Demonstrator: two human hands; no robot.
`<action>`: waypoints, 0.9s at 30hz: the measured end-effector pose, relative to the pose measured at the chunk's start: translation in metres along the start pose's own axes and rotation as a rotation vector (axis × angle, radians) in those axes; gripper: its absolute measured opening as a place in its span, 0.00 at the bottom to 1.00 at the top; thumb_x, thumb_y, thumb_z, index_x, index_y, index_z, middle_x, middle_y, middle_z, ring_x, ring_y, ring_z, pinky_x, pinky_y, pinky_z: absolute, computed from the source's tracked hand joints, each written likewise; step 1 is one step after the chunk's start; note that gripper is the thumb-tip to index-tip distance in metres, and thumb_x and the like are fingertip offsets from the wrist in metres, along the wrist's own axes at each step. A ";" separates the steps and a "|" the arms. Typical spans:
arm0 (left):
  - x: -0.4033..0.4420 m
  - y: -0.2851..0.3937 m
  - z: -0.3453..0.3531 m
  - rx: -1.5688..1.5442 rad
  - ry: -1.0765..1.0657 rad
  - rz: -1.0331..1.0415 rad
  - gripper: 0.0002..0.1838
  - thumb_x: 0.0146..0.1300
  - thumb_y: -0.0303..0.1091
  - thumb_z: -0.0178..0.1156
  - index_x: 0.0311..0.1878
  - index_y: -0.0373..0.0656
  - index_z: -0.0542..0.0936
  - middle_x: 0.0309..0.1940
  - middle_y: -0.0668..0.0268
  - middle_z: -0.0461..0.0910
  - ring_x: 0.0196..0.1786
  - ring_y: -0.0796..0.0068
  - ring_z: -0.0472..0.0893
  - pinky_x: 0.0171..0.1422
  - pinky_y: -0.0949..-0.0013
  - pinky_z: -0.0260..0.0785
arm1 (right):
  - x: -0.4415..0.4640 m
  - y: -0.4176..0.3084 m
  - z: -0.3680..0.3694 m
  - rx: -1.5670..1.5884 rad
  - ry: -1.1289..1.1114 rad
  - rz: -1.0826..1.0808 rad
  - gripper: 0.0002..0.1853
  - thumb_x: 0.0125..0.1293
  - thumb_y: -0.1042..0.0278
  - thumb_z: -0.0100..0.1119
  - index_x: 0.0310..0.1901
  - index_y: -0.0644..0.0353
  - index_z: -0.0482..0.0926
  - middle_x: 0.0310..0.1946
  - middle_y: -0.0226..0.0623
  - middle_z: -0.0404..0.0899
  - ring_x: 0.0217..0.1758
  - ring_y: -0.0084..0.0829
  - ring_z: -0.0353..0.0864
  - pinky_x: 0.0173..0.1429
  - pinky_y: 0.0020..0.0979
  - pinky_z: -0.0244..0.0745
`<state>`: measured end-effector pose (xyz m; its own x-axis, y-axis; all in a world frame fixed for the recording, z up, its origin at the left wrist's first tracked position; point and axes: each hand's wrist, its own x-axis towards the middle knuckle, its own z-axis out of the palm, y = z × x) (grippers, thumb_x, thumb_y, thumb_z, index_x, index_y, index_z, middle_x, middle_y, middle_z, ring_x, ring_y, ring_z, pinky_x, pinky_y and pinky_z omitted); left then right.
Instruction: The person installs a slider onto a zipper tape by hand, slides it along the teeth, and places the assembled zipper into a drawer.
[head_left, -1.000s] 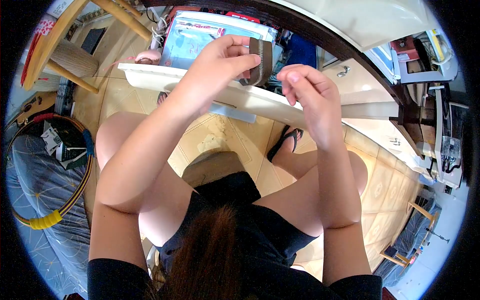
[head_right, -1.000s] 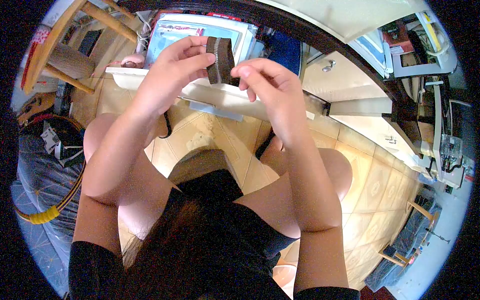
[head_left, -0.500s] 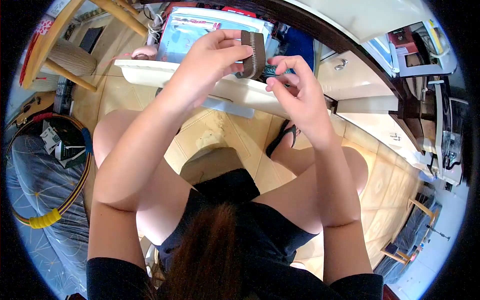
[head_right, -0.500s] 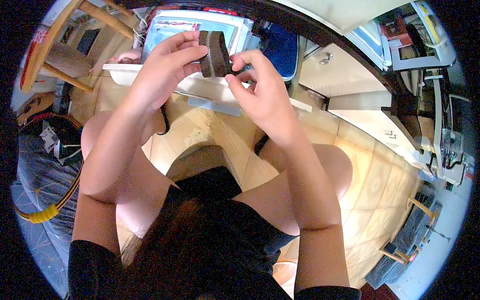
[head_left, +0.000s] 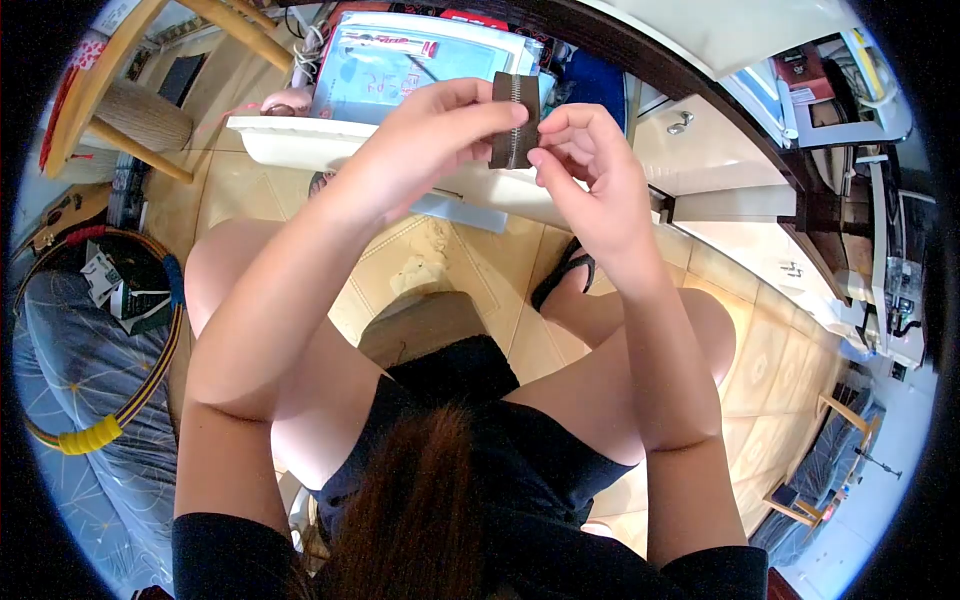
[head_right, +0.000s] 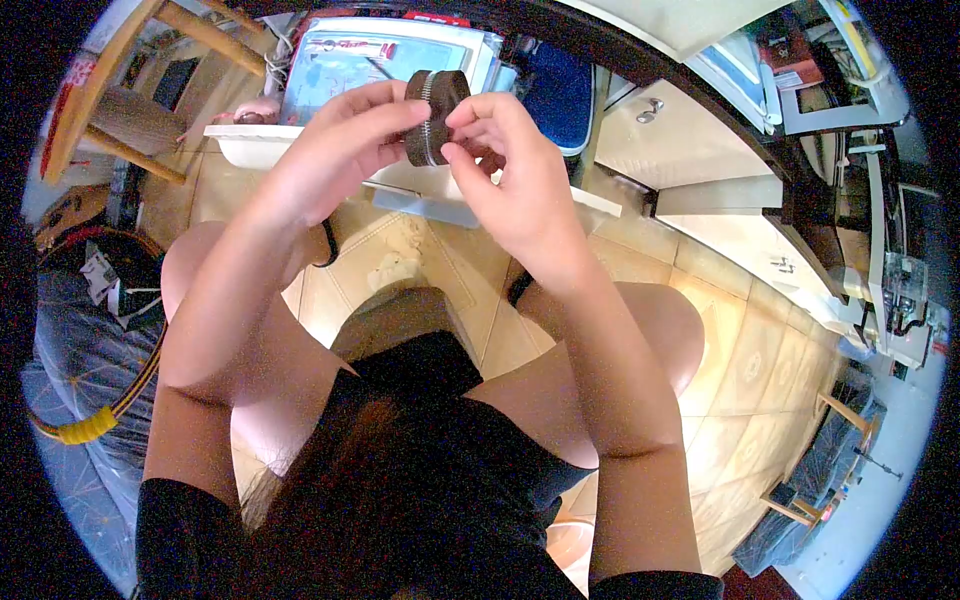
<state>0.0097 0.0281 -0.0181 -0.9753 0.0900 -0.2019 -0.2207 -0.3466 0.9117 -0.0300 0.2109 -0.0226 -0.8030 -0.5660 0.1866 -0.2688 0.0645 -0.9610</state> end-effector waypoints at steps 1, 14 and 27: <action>-0.001 0.000 0.002 0.070 -0.017 0.002 0.15 0.62 0.34 0.60 0.50 0.39 0.76 0.42 0.68 0.78 0.45 0.80 0.77 0.51 0.75 0.69 | 0.000 -0.001 0.000 -0.013 0.012 -0.015 0.12 0.60 0.80 0.57 0.44 0.62 0.69 0.33 0.31 0.77 0.36 0.18 0.77 0.35 0.20 0.68; 0.002 -0.002 0.002 0.244 -0.017 0.090 0.14 0.61 0.35 0.61 0.48 0.39 0.77 0.38 0.70 0.79 0.40 0.83 0.75 0.45 0.77 0.67 | 0.002 -0.004 0.000 -0.212 0.099 -0.088 0.08 0.59 0.74 0.61 0.41 0.60 0.78 0.31 0.32 0.81 0.31 0.20 0.79 0.29 0.20 0.68; 0.001 0.001 -0.001 0.306 -0.046 0.128 0.13 0.61 0.36 0.62 0.46 0.39 0.77 0.38 0.70 0.79 0.38 0.83 0.75 0.44 0.78 0.67 | 0.008 -0.010 0.000 -0.253 0.103 -0.049 0.04 0.61 0.72 0.59 0.36 0.62 0.78 0.29 0.36 0.79 0.28 0.25 0.77 0.31 0.24 0.71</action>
<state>0.0085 0.0269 -0.0178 -0.9918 0.1081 -0.0684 -0.0754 -0.0620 0.9952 -0.0335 0.2060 -0.0113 -0.8323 -0.4874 0.2640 -0.4227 0.2500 -0.8711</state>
